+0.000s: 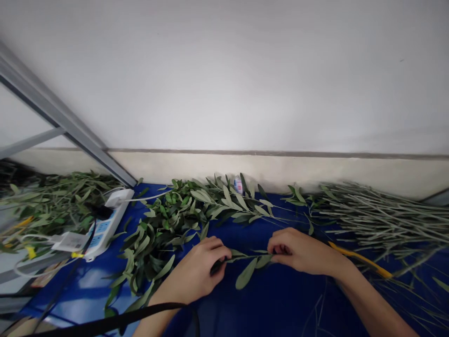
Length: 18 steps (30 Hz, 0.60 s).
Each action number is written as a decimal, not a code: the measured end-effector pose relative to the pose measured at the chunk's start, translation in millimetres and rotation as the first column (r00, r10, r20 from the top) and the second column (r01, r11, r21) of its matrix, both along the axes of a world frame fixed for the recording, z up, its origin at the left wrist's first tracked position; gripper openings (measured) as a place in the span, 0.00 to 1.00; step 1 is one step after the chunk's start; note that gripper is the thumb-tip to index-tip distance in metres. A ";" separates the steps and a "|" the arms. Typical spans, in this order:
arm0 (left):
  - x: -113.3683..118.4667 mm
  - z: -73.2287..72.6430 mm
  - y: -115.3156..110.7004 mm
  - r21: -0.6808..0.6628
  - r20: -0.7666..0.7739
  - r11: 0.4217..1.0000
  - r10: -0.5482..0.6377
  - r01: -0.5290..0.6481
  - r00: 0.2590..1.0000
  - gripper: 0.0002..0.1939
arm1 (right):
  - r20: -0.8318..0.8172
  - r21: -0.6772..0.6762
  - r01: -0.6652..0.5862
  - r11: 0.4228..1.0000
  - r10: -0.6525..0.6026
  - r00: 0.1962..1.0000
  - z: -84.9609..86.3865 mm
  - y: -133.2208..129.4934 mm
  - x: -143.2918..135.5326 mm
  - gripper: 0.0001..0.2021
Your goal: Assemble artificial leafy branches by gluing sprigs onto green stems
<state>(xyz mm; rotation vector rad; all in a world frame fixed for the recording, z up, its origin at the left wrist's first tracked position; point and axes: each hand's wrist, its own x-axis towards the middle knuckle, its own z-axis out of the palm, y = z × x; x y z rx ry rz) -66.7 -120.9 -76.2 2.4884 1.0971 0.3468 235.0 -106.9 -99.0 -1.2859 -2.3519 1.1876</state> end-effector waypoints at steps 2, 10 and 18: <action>-4.9 12.7 -3.3 0.172 0.117 0.985 -0.011 -0.009 0.993 0.13 | -0.081 0.022 0.067 0.998 -0.065 0.995 8.6 0.4 2.9 0.07; -17.1 26.8 -9.6 0.634 0.061 0.771 0.024 -0.058 0.998 0.20 | -0.264 0.015 0.181 0.983 -0.171 0.949 35.3 -15.2 15.4 0.10; -22.9 27.1 21.4 0.671 0.152 0.704 0.176 -0.232 0.973 0.19 | -0.172 0.013 0.339 0.941 -0.332 0.928 21.9 -21.9 34.2 0.17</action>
